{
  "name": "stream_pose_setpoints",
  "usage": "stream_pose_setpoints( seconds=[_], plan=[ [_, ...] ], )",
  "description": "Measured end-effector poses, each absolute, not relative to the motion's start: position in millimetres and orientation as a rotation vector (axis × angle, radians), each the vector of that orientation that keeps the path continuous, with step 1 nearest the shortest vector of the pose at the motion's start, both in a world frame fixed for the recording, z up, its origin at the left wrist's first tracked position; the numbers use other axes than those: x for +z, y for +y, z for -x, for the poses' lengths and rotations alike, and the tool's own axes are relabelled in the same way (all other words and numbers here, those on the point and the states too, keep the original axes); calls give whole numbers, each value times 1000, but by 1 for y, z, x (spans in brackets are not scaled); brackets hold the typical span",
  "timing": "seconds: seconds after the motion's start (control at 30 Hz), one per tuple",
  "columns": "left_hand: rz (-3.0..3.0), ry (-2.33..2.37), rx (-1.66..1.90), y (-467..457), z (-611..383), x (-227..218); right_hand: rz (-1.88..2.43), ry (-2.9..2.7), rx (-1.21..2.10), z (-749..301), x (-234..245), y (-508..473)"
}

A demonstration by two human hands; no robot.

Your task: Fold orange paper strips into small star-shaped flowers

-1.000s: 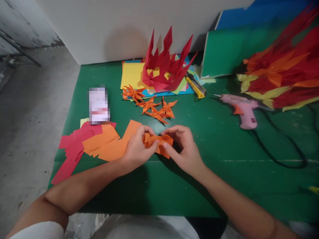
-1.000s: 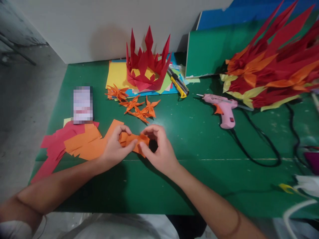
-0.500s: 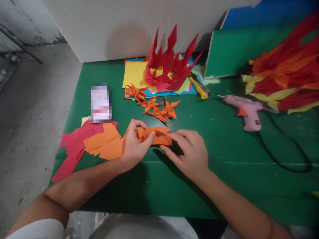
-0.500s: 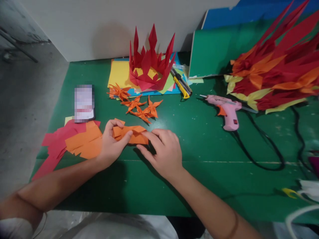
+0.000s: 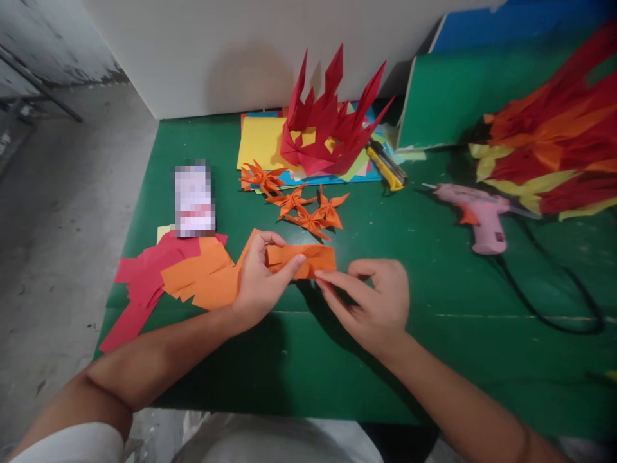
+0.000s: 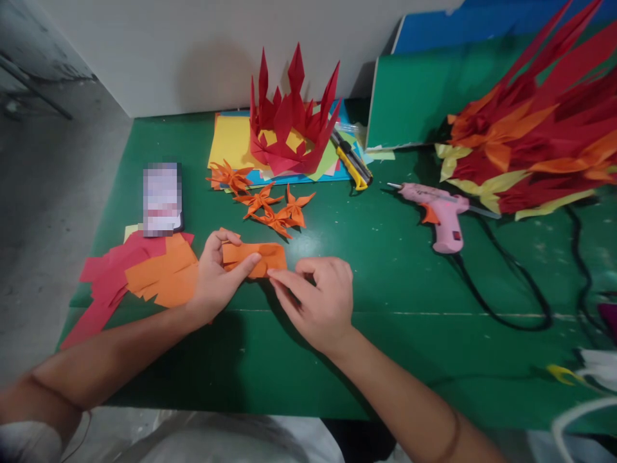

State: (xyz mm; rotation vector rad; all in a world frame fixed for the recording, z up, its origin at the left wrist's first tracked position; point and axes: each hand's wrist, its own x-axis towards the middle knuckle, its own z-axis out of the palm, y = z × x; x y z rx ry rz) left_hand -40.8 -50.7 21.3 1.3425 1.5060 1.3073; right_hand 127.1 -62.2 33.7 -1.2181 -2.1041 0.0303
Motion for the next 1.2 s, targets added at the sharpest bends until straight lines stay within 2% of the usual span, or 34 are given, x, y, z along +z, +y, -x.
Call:
stream_pose_setpoints(
  seconds=[0.17, 0.47, 0.9, 1.2],
  plan=[
    [-1284, 1444, 1236, -50, 42, 18, 1083, -2171, -180, -128, 35, -63],
    [-1253, 1397, 1176, -49, 42, 18, 996, -2267, -365, -126, 38, -64],
    [-1110, 1313, 1016, -51, 44, 25, 1002, -2228, -253, -125, 32, -63],
    [-1051, 1232, 1050, -50, 43, 25, 999, -2250, -203, -127, 31, -62]
  ],
)
